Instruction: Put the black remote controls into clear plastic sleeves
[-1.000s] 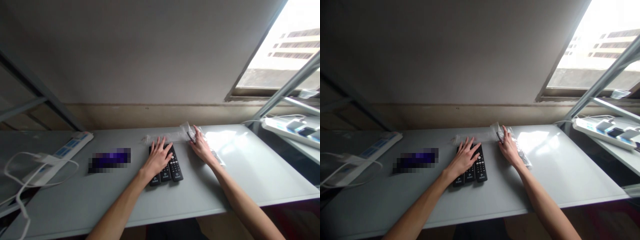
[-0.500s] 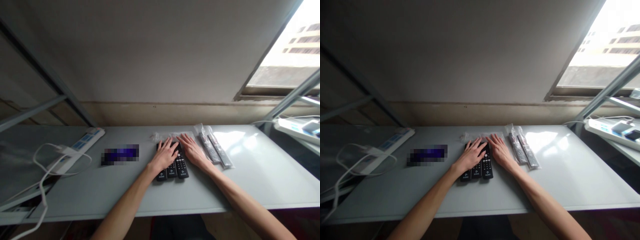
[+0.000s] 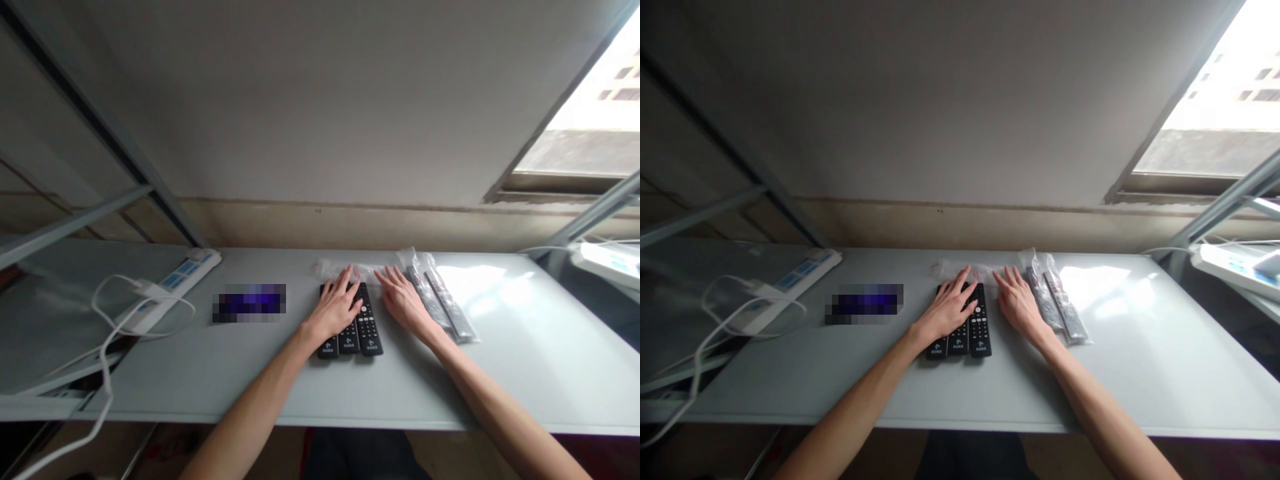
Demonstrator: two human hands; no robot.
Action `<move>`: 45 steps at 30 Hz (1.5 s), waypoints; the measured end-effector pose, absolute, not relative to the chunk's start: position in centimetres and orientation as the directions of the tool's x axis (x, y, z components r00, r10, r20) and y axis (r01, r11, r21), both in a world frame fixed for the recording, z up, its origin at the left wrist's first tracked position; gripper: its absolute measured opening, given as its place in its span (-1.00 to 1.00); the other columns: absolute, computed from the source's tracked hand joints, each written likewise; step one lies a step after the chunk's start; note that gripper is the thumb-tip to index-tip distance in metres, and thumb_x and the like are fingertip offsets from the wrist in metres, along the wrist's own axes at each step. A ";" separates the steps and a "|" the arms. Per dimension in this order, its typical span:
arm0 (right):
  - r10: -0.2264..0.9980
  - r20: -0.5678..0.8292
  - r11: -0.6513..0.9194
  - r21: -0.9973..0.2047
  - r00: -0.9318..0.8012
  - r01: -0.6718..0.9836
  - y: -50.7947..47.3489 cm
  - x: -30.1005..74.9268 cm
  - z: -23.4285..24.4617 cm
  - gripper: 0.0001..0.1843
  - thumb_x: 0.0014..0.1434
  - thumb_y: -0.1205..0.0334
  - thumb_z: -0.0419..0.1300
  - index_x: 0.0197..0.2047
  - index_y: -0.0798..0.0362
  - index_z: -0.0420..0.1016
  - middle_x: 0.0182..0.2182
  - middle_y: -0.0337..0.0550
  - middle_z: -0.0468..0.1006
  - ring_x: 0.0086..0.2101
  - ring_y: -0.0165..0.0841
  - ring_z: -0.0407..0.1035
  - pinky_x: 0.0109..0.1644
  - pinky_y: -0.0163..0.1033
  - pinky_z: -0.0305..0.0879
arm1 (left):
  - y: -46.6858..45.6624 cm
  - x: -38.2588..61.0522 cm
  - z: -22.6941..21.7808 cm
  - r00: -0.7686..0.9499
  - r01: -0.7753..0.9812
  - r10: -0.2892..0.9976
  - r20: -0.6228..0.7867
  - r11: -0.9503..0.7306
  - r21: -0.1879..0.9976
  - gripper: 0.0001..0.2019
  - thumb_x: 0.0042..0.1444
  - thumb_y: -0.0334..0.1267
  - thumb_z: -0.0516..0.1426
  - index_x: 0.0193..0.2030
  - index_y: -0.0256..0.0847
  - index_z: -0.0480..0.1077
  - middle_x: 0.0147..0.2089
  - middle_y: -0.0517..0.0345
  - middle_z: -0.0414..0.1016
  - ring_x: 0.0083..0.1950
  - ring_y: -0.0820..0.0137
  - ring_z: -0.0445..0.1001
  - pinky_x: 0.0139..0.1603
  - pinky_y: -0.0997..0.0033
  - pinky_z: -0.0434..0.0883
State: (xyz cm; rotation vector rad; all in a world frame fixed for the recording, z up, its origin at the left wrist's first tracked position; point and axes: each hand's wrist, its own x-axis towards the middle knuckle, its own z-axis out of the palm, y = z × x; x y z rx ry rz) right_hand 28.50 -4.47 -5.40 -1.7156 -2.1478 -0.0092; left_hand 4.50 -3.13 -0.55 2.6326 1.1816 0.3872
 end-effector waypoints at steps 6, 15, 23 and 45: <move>0.933 0.275 0.299 -0.245 -0.230 0.922 -4.5 28.8 -5.9 -0.31 0.32 0.44 -0.02 0.50 0.18 0.28 0.43 0.16 0.33 0.44 -0.04 0.19 0.49 0.18 0.19 | -3.0 4.6 -0.9 0.640 0.697 0.756 0.141 -0.648 0.307 -0.47 0.50 -0.12 -0.01 0.52 -0.21 0.19 0.66 -0.23 -0.11 0.66 0.08 -0.07 0.60 -0.20 0.05; 0.805 0.549 0.472 -0.361 -0.226 0.804 -5.9 26.2 -2.1 -0.10 0.29 0.55 -0.06 0.63 -0.10 -0.05 0.51 -0.11 0.19 0.53 -0.16 -0.11 0.56 0.28 -0.04 | -2.5 4.6 -0.9 0.511 0.730 0.750 0.420 -0.637 0.248 -0.16 0.40 -0.28 0.11 0.65 -0.07 -0.30 0.69 -0.16 -0.33 0.69 0.07 -0.30 0.62 -0.24 -0.04; 0.586 0.672 0.782 -0.320 -0.454 0.536 -8.0 23.6 -0.3 -0.05 0.35 0.53 -0.02 0.65 -0.25 -0.26 0.57 -0.11 0.02 0.51 -0.13 -0.01 0.50 0.21 0.20 | -1.2 3.6 -0.9 0.364 0.771 0.750 0.553 -0.575 0.272 -0.37 0.47 -0.40 -0.13 0.63 -0.10 -0.09 0.65 -0.10 -0.01 0.68 0.10 -0.14 0.59 -0.19 0.10; 0.557 0.792 0.552 -0.579 0.251 0.601 -7.1 26.5 0.5 -0.77 0.39 0.29 0.27 0.09 -0.08 0.52 -0.06 -0.08 0.54 -0.15 -0.23 0.50 -0.06 -0.03 0.50 | 0.1 2.1 0.0 0.204 0.664 0.738 0.643 -0.587 0.463 -0.77 0.41 -0.24 0.13 -0.17 -0.19 0.63 0.01 -0.07 0.67 0.22 0.04 0.50 0.29 -0.02 0.40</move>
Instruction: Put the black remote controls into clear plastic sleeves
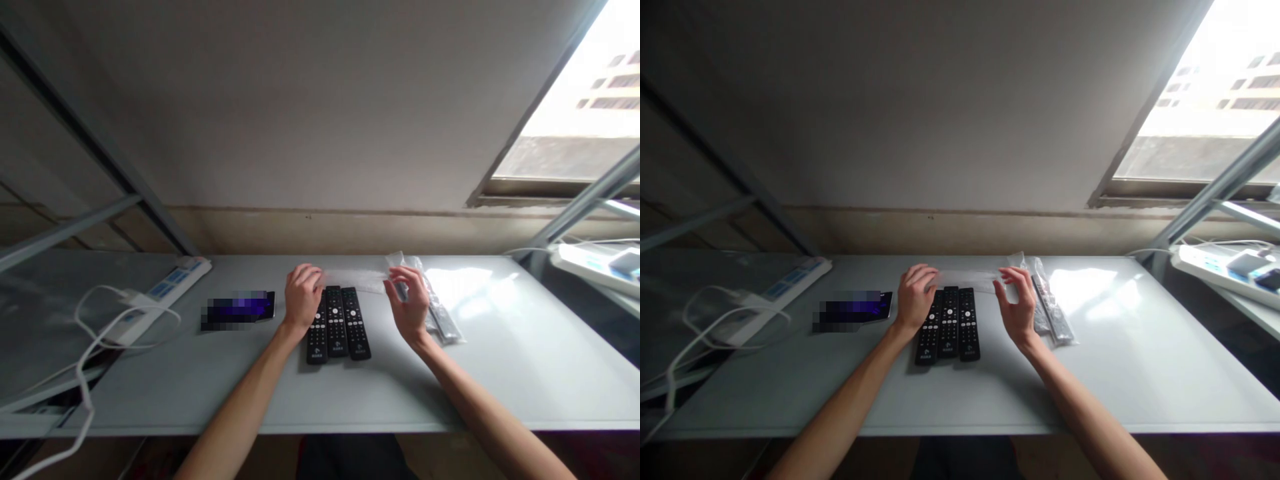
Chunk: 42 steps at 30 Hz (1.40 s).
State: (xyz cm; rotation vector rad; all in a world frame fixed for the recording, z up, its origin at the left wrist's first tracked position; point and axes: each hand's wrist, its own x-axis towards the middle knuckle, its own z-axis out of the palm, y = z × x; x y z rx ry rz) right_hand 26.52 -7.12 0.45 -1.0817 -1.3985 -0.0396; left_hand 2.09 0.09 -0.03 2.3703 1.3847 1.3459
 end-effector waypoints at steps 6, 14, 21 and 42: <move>0.651 0.748 0.575 -0.595 0.125 0.562 -7.1 25.5 -0.9 -0.48 0.38 0.29 0.28 0.35 -0.15 0.35 0.08 -0.01 0.48 -0.07 -0.20 0.51 -0.03 -0.01 0.56 | 0.0 1.8 0.9 -0.022 0.057 0.965 0.262 -0.260 0.964 -0.53 0.25 0.13 0.24 -0.46 -0.25 0.51 -0.48 0.13 0.46 -0.44 0.38 0.39 -0.38 0.41 0.32; 0.698 0.656 0.684 -0.491 -0.289 0.539 -8.6 23.1 -1.5 -0.22 0.38 0.24 0.32 0.54 -0.36 0.15 0.34 0.03 0.31 0.30 -0.06 0.35 0.29 0.13 0.49 | -1.3 2.8 2.4 0.239 -0.257 0.963 0.121 -0.058 0.965 -0.64 -0.04 -0.07 0.36 -0.15 -0.23 0.61 -0.32 0.17 0.54 -0.41 0.45 0.38 -0.38 0.49 0.30; 0.692 0.683 0.674 -0.494 -0.235 0.549 -8.3 24.3 -1.5 -0.11 0.31 0.16 0.40 0.56 -0.36 0.08 0.30 0.05 0.33 0.25 0.00 0.38 0.25 0.20 0.51 | -1.8 3.4 2.6 0.456 -0.151 0.879 0.138 -0.077 0.986 -0.77 -0.02 -0.14 0.30 -0.29 -0.26 0.55 -0.30 0.11 0.53 -0.28 0.36 0.44 -0.23 0.44 0.35; 0.764 0.621 0.446 -0.702 0.172 0.555 -6.9 24.7 -3.0 -0.22 0.34 0.12 0.33 0.49 -0.08 0.06 -0.08 -0.06 0.52 -0.15 -0.20 0.49 -0.11 -0.06 0.51 | -2.3 3.6 1.5 0.603 -0.182 0.797 0.031 0.100 0.978 -0.47 0.30 0.23 0.18 -0.12 -0.27 0.66 -0.57 0.21 0.37 -0.64 0.55 0.19 -0.62 0.48 0.06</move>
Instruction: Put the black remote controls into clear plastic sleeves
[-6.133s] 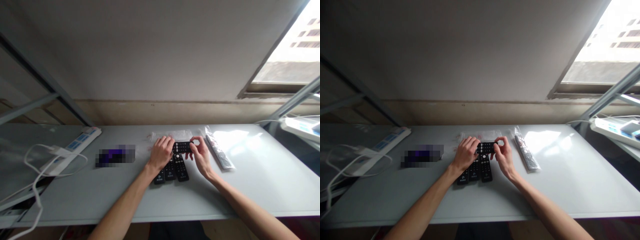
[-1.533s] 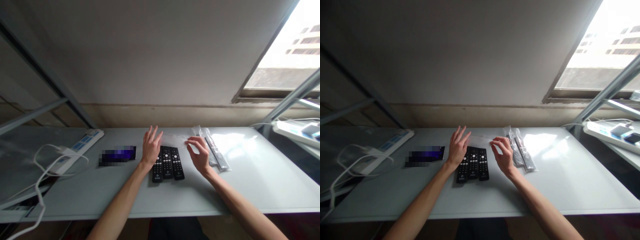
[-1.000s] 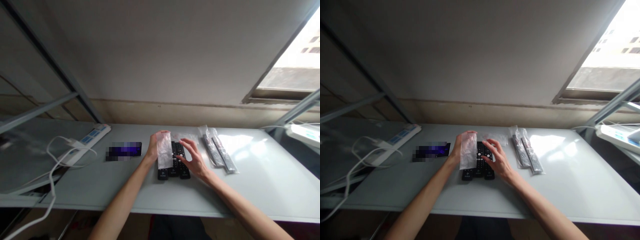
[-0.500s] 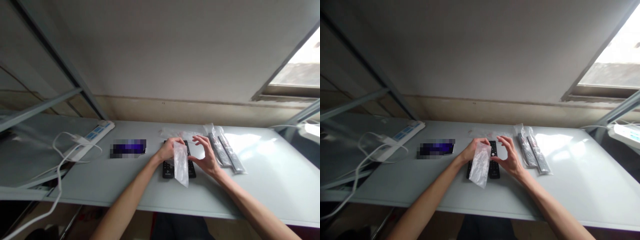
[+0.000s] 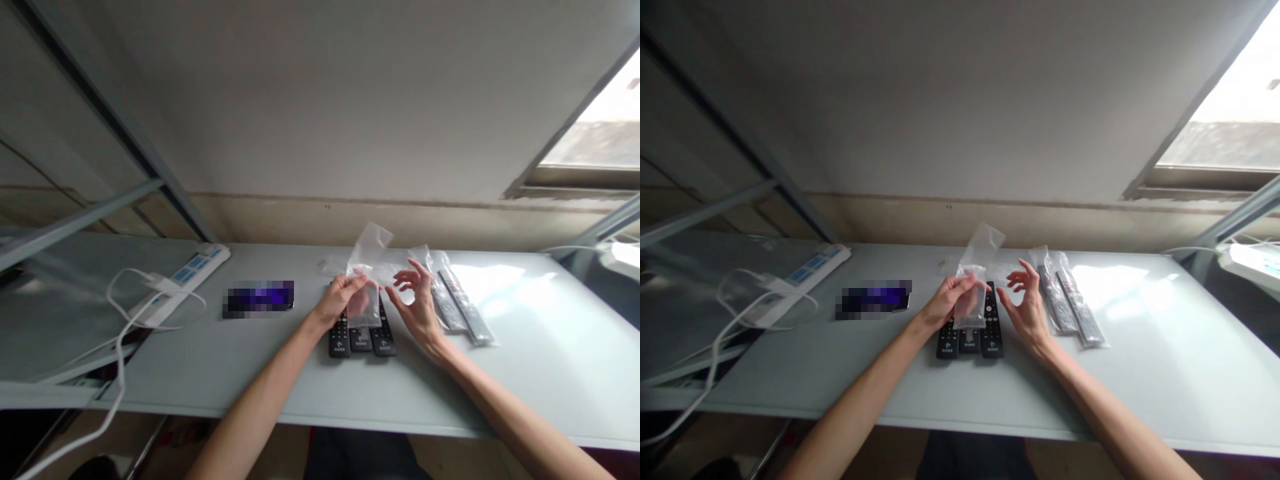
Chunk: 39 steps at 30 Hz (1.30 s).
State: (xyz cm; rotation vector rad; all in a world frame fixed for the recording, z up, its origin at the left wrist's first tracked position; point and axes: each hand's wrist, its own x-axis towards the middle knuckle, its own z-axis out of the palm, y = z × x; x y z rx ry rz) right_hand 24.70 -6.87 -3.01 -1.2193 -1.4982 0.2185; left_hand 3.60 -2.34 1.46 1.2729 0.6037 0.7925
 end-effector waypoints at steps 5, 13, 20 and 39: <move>0.787 0.617 0.510 -0.636 -0.014 0.579 -7.2 24.4 -2.6 -0.41 0.39 0.20 0.27 0.42 -0.14 0.26 0.00 -0.04 0.52 -0.15 -0.23 0.49 -0.06 -0.04 0.55 | -1.4 3.5 1.0 0.465 -0.281 0.883 0.065 0.078 0.956 -0.44 0.16 0.00 0.35 0.23 -0.27 0.53 -0.23 0.10 0.57 -0.48 0.51 0.44 -0.60 0.54 0.27; 0.714 0.690 0.612 -0.533 -0.118 0.584 -7.5 24.0 -1.9 -0.66 0.41 0.28 0.26 0.21 -0.15 0.57 0.00 -0.05 0.50 -0.09 -0.25 0.52 -0.05 -0.09 0.58 | -1.8 4.1 0.9 0.427 -0.287 0.901 0.084 0.047 0.957 -0.14 -0.01 -0.16 0.48 0.42 -0.21 0.28 -0.24 0.25 0.51 -0.50 0.58 0.38 -0.51 0.54 0.43; 0.654 0.756 0.622 -0.507 -0.040 0.597 -7.6 24.6 -1.0 -0.80 0.41 0.31 0.26 -0.04 -0.12 0.71 -0.20 -0.13 0.53 -0.25 -0.31 0.49 -0.18 -0.14 0.52 | -1.6 4.3 0.8 0.289 -0.403 0.955 0.069 0.056 0.913 -0.13 0.18 0.12 0.34 0.50 -0.10 0.07 -0.30 0.27 0.49 -0.46 0.46 0.43 -0.51 0.49 0.44; 0.638 0.770 0.639 -0.519 -0.014 0.567 -8.4 24.6 -0.1 -0.78 0.41 0.36 0.22 -0.05 -0.05 0.70 -0.17 -0.07 0.68 -0.21 -0.29 0.60 -0.16 -0.18 0.54 | -1.6 3.4 1.2 0.773 0.343 0.413 0.481 -0.910 0.231 -0.02 0.23 0.30 0.23 0.63 -0.03 -0.05 0.61 -0.18 0.08 0.64 -0.01 0.01 0.63 -0.22 -0.14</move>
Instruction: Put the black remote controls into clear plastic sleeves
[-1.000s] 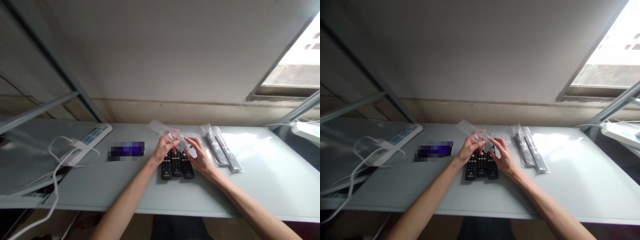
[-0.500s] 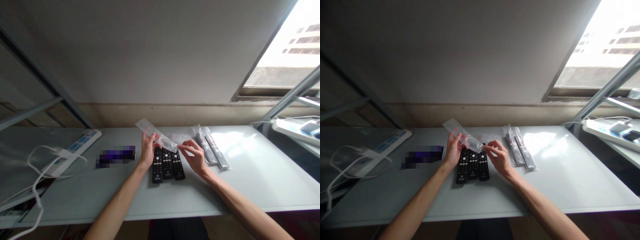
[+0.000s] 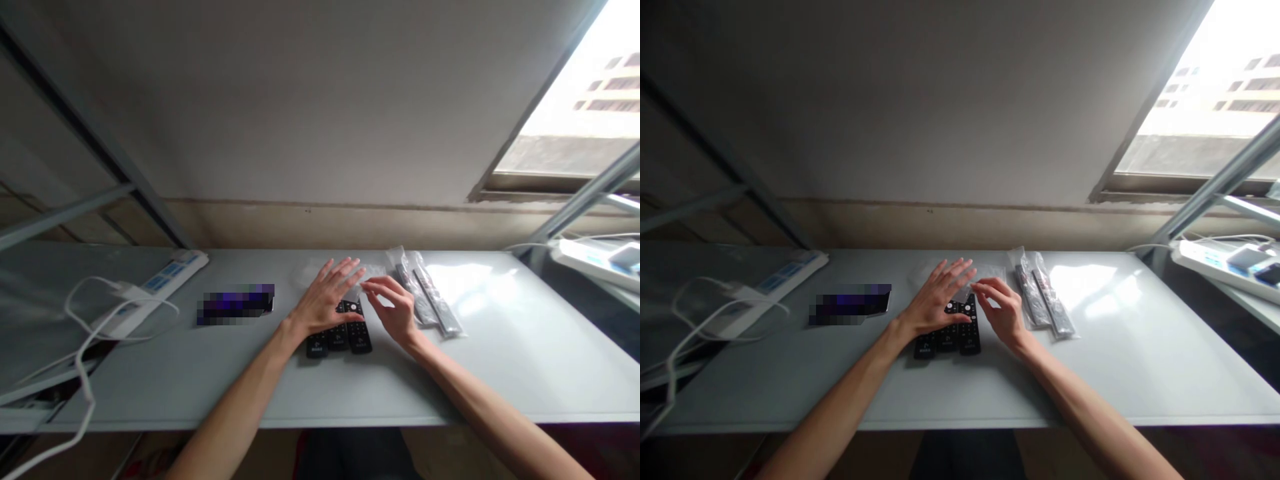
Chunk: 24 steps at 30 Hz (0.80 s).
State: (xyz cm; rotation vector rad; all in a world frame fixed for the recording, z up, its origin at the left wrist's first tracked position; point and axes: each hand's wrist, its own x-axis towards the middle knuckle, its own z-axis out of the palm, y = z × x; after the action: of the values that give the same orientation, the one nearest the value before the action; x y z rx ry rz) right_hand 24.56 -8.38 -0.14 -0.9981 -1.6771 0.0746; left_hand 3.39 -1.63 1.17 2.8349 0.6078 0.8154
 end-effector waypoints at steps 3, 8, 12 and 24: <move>0.618 0.786 0.656 -0.507 -0.014 0.559 -8.6 24.6 -0.2 -0.78 0.39 0.37 0.24 -0.05 -0.06 0.70 -0.19 -0.10 0.68 -0.23 -0.29 0.60 -0.18 -0.16 0.55 | -1.5 3.4 0.7 0.764 0.382 0.445 0.468 -0.896 0.228 -0.28 0.41 0.00 0.17 0.60 -0.03 0.03 0.59 -0.12 0.15 0.64 0.06 0.04 0.62 -0.22 -0.09; 0.602 0.796 0.688 -0.480 -0.058 0.545 -8.9 24.6 -0.7 -0.77 0.39 0.39 0.24 -0.04 -0.08 0.69 -0.19 -0.10 0.68 -0.22 -0.28 0.60 -0.18 -0.13 0.56 | -1.1 3.1 -0.2 0.760 0.450 0.458 0.462 -0.883 0.134 -0.28 0.22 -0.63 -0.02 0.51 -0.14 0.18 0.56 -0.04 0.22 0.63 0.20 0.05 0.62 -0.14 0.00; 0.597 0.800 0.691 -0.479 -0.054 0.541 -8.9 24.5 -0.8 -0.79 0.38 0.39 0.24 -0.07 -0.08 0.67 -0.17 -0.10 0.66 -0.22 -0.28 0.57 -0.23 -0.14 0.57 | -0.8 3.0 -0.9 0.745 0.456 0.454 0.489 -0.881 0.124 -0.22 0.09 -0.71 -0.05 0.45 -0.16 0.26 0.39 0.03 0.44 0.53 0.20 0.22 0.57 -0.08 0.09; 0.591 0.793 0.725 -0.442 -0.146 0.528 -8.4 24.6 -1.5 -0.68 0.35 0.45 0.18 -0.15 -0.11 0.73 -0.16 -0.12 0.50 -0.18 -0.32 0.51 -0.19 -0.19 0.52 | -1.4 3.8 -0.9 0.716 0.525 0.501 0.486 -0.845 0.097 -0.59 0.35 -0.37 0.06 0.31 -0.20 0.38 0.04 -0.04 0.46 0.08 0.14 0.40 0.17 0.13 0.36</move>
State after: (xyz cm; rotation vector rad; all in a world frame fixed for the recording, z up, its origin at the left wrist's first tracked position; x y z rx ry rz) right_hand 24.64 -8.37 -1.47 -0.8798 -1.7995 0.0691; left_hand 3.77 -1.43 -0.87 2.9543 0.8835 0.8139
